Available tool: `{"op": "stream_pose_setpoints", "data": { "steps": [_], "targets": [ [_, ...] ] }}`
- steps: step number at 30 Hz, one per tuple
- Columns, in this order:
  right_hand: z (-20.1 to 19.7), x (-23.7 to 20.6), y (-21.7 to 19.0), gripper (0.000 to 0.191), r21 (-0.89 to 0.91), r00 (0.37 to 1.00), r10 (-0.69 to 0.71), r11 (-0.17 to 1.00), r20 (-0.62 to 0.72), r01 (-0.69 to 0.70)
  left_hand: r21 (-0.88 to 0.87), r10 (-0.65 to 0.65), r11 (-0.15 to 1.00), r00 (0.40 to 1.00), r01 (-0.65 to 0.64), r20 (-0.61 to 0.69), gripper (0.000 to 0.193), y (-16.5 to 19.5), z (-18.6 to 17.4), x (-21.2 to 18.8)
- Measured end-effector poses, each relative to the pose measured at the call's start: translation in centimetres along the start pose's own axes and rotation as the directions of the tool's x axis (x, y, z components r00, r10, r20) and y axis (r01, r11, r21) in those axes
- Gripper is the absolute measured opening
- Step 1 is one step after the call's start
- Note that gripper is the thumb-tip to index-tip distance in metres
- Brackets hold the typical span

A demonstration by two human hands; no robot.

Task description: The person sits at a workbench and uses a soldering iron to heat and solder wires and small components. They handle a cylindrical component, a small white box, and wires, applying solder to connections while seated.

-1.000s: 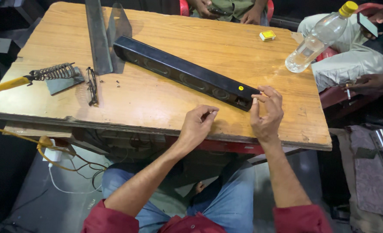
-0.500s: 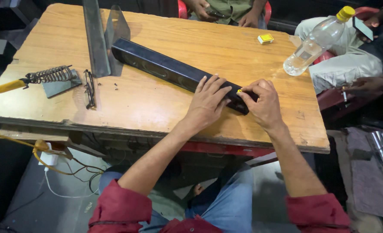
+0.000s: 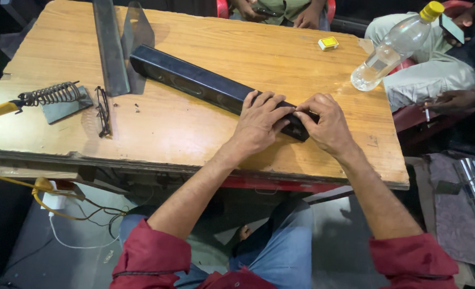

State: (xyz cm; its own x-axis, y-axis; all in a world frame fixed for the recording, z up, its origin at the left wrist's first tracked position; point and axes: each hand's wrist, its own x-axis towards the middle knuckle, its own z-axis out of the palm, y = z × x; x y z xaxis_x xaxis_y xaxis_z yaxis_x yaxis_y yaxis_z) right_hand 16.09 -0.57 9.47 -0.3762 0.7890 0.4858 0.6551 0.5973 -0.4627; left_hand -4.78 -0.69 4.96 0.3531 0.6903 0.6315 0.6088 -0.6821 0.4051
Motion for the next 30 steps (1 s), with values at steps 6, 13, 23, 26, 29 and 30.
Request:
{"op": "stream_pose_setpoints", "data": {
  "steps": [6, 13, 23, 26, 29, 30],
  "targets": [
    [0.1, -0.4, 0.7, 0.011, 0.202, 0.979, 0.199, 0.958, 0.045, -0.204, -0.024, 0.007, 1.0, 1.0, -0.007, -0.006, 0.034, -0.2, 0.0, -0.1],
    [0.3, -0.9, 1.2, 0.012, 0.186, 0.983, 0.18, 0.966, 0.017, -0.18, -0.029, -0.031, 0.999, 1.0, 0.031, 0.0, 0.027, -0.1, 0.2, 0.3],
    [0.4, -1.5, 1.5, 0.02, 0.234, 0.986, 0.165, 0.959, -0.003, -0.16, -0.086, -0.125, 0.988, 0.992, 0.127, 0.03, 0.012, -0.5, 0.7, 2.5],
    [0.4, -1.9, 1.4, 0.023, 0.291, 0.987, 0.157, 0.946, -0.029, -0.142, -0.092, -0.162, 0.982, 0.985, 0.167, 0.06, 0.011, -0.6, 0.9, 2.8],
    [0.6, -2.4, 1.0, 0.023, 0.262, 0.99, 0.11, 0.962, -0.093, -0.082, -0.075, -0.187, 0.978, 0.978, 0.194, 0.093, 0.011, -0.8, 1.0, 3.0],
    [0.7, -2.5, 0.8, 0.022, 0.235, 0.989, 0.093, 0.97, -0.117, -0.063, -0.066, -0.192, 0.978, 0.976, 0.2, 0.104, 0.012, -0.8, 1.1, 3.1]
  ]
}}
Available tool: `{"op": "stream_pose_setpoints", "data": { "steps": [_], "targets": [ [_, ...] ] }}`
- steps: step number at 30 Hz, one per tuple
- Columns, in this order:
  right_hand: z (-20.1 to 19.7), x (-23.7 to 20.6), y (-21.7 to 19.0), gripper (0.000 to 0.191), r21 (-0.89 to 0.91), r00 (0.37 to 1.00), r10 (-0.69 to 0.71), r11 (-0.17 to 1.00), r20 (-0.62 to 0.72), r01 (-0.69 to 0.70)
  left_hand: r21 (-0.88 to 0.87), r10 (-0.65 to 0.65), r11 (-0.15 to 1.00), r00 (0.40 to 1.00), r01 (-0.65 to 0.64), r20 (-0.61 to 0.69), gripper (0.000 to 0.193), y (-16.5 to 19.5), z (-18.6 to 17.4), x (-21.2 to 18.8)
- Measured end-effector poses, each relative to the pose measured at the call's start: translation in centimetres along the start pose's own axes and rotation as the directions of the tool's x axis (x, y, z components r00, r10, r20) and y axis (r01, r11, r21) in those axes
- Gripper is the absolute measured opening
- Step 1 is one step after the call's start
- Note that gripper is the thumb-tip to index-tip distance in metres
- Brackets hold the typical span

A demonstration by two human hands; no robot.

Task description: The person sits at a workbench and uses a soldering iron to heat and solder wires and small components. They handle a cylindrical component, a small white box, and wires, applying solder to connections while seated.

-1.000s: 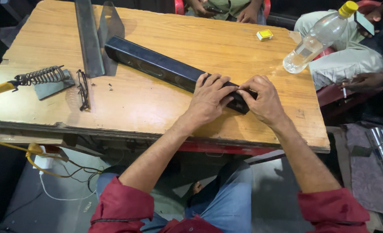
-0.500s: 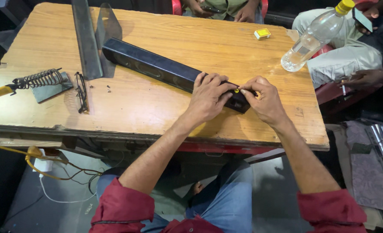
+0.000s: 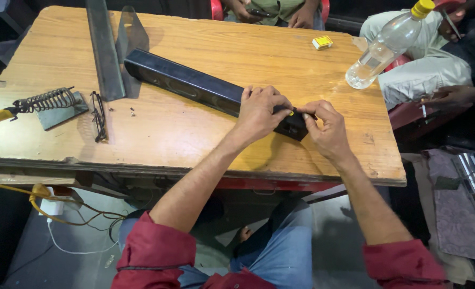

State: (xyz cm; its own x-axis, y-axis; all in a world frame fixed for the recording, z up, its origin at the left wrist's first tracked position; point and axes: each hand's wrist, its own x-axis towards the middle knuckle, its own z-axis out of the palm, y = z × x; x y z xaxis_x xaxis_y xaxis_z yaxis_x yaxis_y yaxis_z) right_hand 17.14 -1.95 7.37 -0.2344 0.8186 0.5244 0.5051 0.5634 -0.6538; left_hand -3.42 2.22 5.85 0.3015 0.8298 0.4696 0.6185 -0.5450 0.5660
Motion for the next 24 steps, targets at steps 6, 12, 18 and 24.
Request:
{"op": "stream_pose_setpoints", "data": {
  "steps": [6, 12, 18, 24],
  "targets": [
    [0.0, 0.3, -0.9, 0.018, -0.118, 0.998, -0.055, 0.991, 0.008, 0.056, -0.001, -0.015, 1.0, 0.998, 0.015, 0.056, 0.012, -0.1, 0.0, 0.4],
    [0.1, 1.2, -1.3, 0.013, -0.174, 0.999, 0.01, 0.985, 0.039, -0.003, -0.012, -0.058, 0.998, 0.994, 0.059, 0.091, 0.012, 0.1, -0.3, 0.6],
    [-0.2, 1.2, -1.4, 0.012, -0.253, 0.994, -0.083, 0.962, 0.076, 0.1, -0.024, -0.089, 0.995, 0.991, 0.092, 0.103, 0.012, 0.5, -0.3, 0.8],
    [-1.2, 0.7, -1.9, 0.034, -0.387, 0.945, -0.222, 0.871, 0.239, 0.303, -0.004, -0.065, 0.998, 0.994, 0.065, 0.089, 0.011, 0.7, -0.4, 0.8]
  ]
}}
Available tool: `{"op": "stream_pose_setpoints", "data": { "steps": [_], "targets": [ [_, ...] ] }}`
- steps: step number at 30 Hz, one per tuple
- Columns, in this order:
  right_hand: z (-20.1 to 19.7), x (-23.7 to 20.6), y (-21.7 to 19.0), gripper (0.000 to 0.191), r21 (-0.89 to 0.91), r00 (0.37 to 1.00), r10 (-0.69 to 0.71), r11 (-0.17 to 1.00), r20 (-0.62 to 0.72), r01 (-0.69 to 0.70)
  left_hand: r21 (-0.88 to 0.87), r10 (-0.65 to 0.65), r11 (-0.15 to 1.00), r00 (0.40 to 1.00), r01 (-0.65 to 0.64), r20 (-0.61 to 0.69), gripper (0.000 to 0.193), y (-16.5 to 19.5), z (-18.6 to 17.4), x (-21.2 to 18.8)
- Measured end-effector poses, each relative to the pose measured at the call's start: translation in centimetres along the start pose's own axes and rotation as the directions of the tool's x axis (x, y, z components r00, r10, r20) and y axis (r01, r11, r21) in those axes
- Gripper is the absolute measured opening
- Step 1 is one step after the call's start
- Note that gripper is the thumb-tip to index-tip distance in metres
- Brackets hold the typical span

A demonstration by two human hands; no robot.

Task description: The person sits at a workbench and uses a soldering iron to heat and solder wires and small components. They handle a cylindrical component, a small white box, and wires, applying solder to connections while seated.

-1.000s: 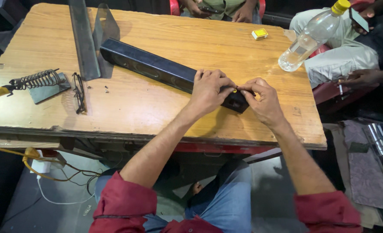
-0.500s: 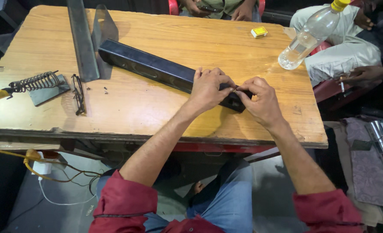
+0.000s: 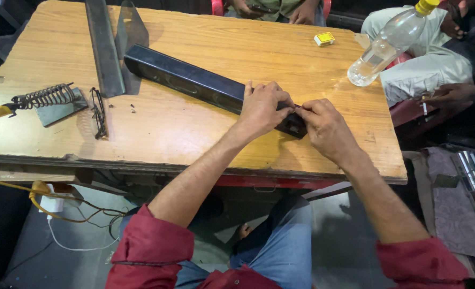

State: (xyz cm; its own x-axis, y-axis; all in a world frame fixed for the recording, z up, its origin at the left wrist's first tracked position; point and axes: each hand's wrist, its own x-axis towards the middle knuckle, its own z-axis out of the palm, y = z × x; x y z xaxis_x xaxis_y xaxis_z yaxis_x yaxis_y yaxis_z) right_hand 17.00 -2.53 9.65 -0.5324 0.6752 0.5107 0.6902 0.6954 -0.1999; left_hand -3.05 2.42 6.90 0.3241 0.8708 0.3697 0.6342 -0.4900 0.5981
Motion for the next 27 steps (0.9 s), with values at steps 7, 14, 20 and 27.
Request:
{"op": "stream_pose_setpoints", "data": {
  "steps": [7, 14, 20, 27],
  "targets": [
    [-0.7, -0.3, -0.5, 0.046, -0.07, 0.996, -0.045, 0.996, 0.072, 0.05, -0.012, 0.077, 0.997, 0.996, -0.077, -0.039, 0.01, -0.8, 0.5, -0.3],
    [-0.3, -0.7, -0.8, 0.046, -0.057, 0.998, -0.048, 0.997, 0.026, 0.05, -0.049, 0.282, 0.958, 0.959, -0.284, -0.036, 0.02, -2.5, -0.3, -1.6],
    [-0.3, -0.7, -1.0, 0.049, -0.125, 0.998, -0.036, 0.991, 0.054, 0.043, 0.052, 0.459, 0.887, 0.888, -0.458, -0.01, 0.039, -2.7, -1.1, -2.7],
    [-0.1, -1.1, -1.0, 0.05, -0.15, 0.996, -0.062, 0.986, 0.062, 0.071, 0.157, 0.463, 0.869, 0.883, -0.469, 0.073, 0.045, -2.8, -1.1, -3.0]
  ]
}}
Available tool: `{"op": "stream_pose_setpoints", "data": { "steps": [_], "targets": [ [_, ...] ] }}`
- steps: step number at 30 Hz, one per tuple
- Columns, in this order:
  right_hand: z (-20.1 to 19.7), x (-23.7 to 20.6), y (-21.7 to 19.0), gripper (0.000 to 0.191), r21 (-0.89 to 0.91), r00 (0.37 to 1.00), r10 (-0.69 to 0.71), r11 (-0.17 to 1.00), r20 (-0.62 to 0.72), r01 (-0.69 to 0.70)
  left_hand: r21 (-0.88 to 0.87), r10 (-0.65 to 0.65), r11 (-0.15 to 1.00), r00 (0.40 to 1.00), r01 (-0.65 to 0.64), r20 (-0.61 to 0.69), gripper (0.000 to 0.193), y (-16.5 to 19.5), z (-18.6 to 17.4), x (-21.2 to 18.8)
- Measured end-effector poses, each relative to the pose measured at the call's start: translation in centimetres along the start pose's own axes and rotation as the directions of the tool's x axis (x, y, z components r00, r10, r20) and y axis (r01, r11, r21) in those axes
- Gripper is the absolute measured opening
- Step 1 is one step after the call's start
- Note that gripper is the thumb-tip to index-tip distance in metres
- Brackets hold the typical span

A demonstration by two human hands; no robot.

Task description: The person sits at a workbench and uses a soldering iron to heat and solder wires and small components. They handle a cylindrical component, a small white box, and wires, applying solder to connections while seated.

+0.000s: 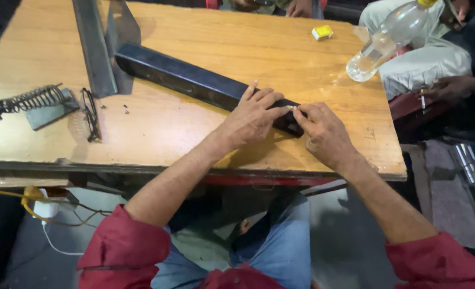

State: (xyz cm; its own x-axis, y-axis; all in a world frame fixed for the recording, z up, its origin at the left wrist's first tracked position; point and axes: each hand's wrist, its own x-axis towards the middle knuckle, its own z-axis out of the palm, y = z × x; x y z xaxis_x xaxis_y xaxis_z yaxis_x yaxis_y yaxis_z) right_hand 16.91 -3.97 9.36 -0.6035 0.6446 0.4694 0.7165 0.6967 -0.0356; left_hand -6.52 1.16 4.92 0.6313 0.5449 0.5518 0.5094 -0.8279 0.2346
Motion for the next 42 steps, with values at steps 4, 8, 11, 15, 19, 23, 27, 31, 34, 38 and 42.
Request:
{"op": "stream_pose_setpoints", "data": {
  "steps": [4, 8, 11, 15, 19, 23, 27, 31, 34, 38, 42],
  "targets": [
    [0.7, -0.2, 0.2, 0.044, 0.096, 0.992, 0.099, 0.991, -0.083, -0.091, 0.043, -0.031, 0.999, 0.999, 0.029, 0.041, 0.056, 0.5, -0.3, 0.1],
    [1.4, -0.6, 0.3, 0.036, 0.263, 0.949, 0.237, 0.948, -0.205, -0.18, 0.09, -0.057, 0.994, 0.997, 0.062, -0.056, 0.058, 2.4, -1.7, -1.3],
    [1.7, -0.6, 0.1, 0.031, 0.281, 0.917, 0.264, 0.943, -0.299, -0.18, 0.007, -0.126, 0.992, 0.978, 0.129, -0.166, 0.045, 5.2, -3.9, -5.2],
    [1.7, 0.4, -1.0, 0.028, 0.268, 0.874, 0.206, 0.959, -0.44, -0.092, -0.054, -0.275, 0.961, 0.911, 0.272, -0.306, 0.031, 10.0, -8.0, -15.4],
    [2.8, 2.8, -4.9, 0.025, 0.381, 0.903, 0.108, 0.922, -0.416, 0.065, -0.019, -0.542, 0.804, 0.719, 0.595, -0.435, 0.026, 15.6, -10.2, -26.6],
    [5.9, 5.4, -11.8, 0.023, 0.574, 0.949, -0.041, 0.788, -0.311, 0.222, -0.072, -0.809, 0.47, 0.397, 0.879, -0.434, 0.018, 24.9, -9.8, -36.0],
    [8.5, 7.0, -19.3, 0.027, 0.734, 0.961, -0.141, 0.621, -0.238, 0.273, -0.17, -0.924, 0.151, 0.078, 0.974, -0.375, 0.015, 33.7, -8.5, -40.6],
    [9.8, 7.3, -26.1, 0.032, 0.873, 0.958, -0.274, 0.444, -0.084, 0.203, -0.213, -0.902, 0.074, -0.026, 0.974, -0.43, 0.013, 35.4, -7.9, -42.2],
    [10.7, 6.9, -30.4, 0.034, 0.905, 0.914, -0.405, 0.378, -0.029, 0.196, -0.303, -0.9, 0.097, -0.047, 0.948, -0.434, 0.016, 33.8, -7.1, -42.3],
    [11.9, 6.9, -32.9, 0.027, 0.872, 0.867, -0.497, 0.412, -0.03, 0.266, -0.354, -0.906, -0.016, -0.163, 0.935, -0.39, 0.02, 31.2, -6.2, -45.0],
    [12.8, 6.9, -33.3, 0.027, 0.873, 0.848, -0.523, 0.451, 0.091, 0.184, -0.536, -0.827, -0.156, -0.407, 0.829, -0.389, 0.024, 27.1, -5.1, -52.3]
  ]
}}
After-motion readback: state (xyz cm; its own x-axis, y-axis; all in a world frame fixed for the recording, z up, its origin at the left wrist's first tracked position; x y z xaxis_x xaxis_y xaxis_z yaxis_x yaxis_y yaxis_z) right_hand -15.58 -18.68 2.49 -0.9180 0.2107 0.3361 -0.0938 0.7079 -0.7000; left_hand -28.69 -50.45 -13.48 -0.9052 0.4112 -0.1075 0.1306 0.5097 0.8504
